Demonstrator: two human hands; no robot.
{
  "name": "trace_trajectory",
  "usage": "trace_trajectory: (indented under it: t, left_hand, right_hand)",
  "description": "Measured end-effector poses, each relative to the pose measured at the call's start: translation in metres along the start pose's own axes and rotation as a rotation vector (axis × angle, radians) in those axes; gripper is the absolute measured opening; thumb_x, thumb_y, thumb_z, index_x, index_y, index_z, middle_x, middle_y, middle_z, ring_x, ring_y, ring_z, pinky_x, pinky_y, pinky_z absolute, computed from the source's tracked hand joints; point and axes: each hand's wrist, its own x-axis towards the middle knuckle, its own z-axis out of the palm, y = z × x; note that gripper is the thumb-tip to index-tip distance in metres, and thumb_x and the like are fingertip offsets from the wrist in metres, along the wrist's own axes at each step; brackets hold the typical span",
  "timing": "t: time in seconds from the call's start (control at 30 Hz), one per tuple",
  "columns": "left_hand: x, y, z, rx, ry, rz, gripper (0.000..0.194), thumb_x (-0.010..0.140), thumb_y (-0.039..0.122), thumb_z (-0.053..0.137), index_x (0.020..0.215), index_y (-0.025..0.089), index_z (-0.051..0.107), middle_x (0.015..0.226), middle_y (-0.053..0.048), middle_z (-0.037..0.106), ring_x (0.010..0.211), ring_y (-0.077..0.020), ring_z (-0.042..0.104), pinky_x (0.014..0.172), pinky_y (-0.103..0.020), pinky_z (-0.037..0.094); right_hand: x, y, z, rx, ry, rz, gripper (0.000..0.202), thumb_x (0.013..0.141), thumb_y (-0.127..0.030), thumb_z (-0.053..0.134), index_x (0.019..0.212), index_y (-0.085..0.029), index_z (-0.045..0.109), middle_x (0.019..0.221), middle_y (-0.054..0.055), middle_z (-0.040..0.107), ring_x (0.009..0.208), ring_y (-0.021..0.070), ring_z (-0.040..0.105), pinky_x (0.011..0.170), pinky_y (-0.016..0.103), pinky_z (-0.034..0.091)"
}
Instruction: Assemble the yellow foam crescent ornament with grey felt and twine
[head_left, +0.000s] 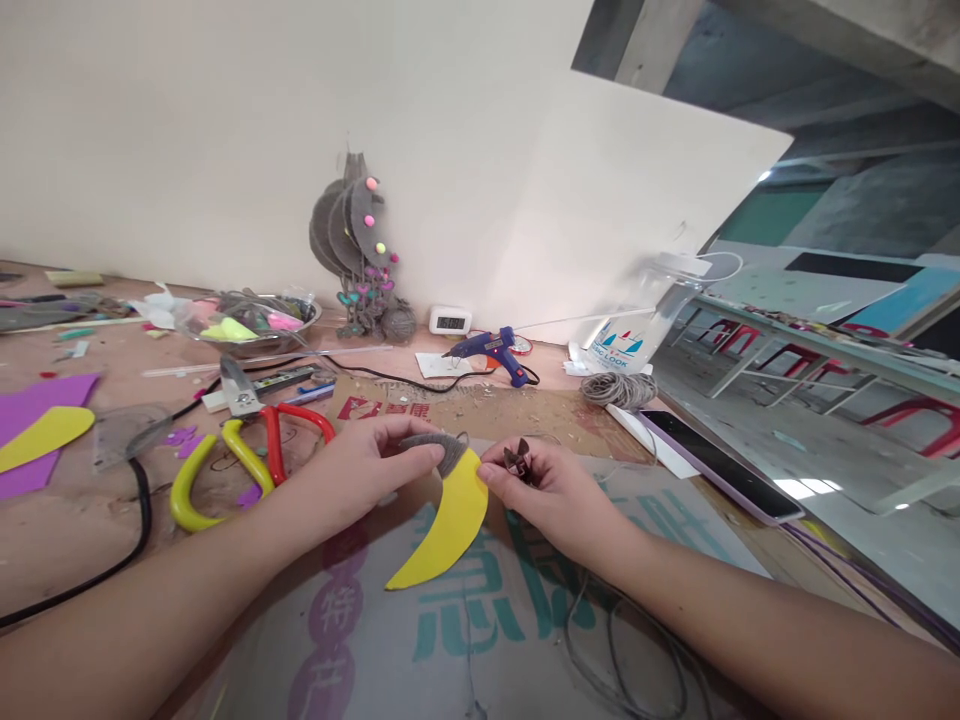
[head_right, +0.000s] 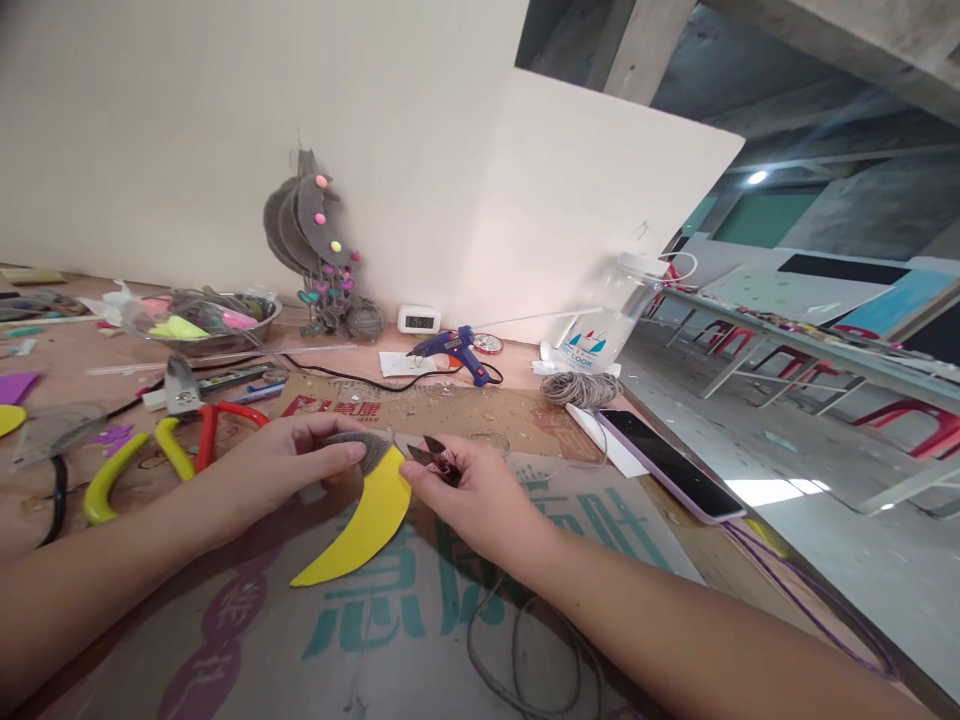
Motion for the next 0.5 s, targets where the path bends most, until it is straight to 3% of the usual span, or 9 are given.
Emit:
trace_trajectory:
  t: [0.23,0.5]
  left_hand:
    - [0.0021,-0.0034,0.0007,-0.009,0.011,-0.010,0.040,0.071,0.053,0.057,0.084,0.016,0.064,0.060,0.002,0.052,0.051,-0.0091,0.043,0.045,-0.019,0.030]
    - [-0.0002,0.0016,0.0019,0.051,-0.007,0.023,0.027,0.075,0.042,0.055,0.077,0.017,0.063,0.057,0.002,0.053,0.051,-0.0093,0.043,0.045,-0.019,0.030]
  right_hand:
    - [-0.0016,-0.0040,-0.0002,-0.010,-0.006,-0.025,0.030,0.084,-0.043,0.047,0.082,-0.015,0.057,0.067,-0.001,0.051,0.060,0.0099,0.045,0.054,0.022,0.037]
    - [-0.0031,-0.0095,0.0030,-0.019,-0.092,-0.055,0.017,0.081,-0.031,0.052,0.080,-0.016,0.059,0.064,-0.002,0.052,0.056,0.0081,0.042,0.051,0.019,0.035]
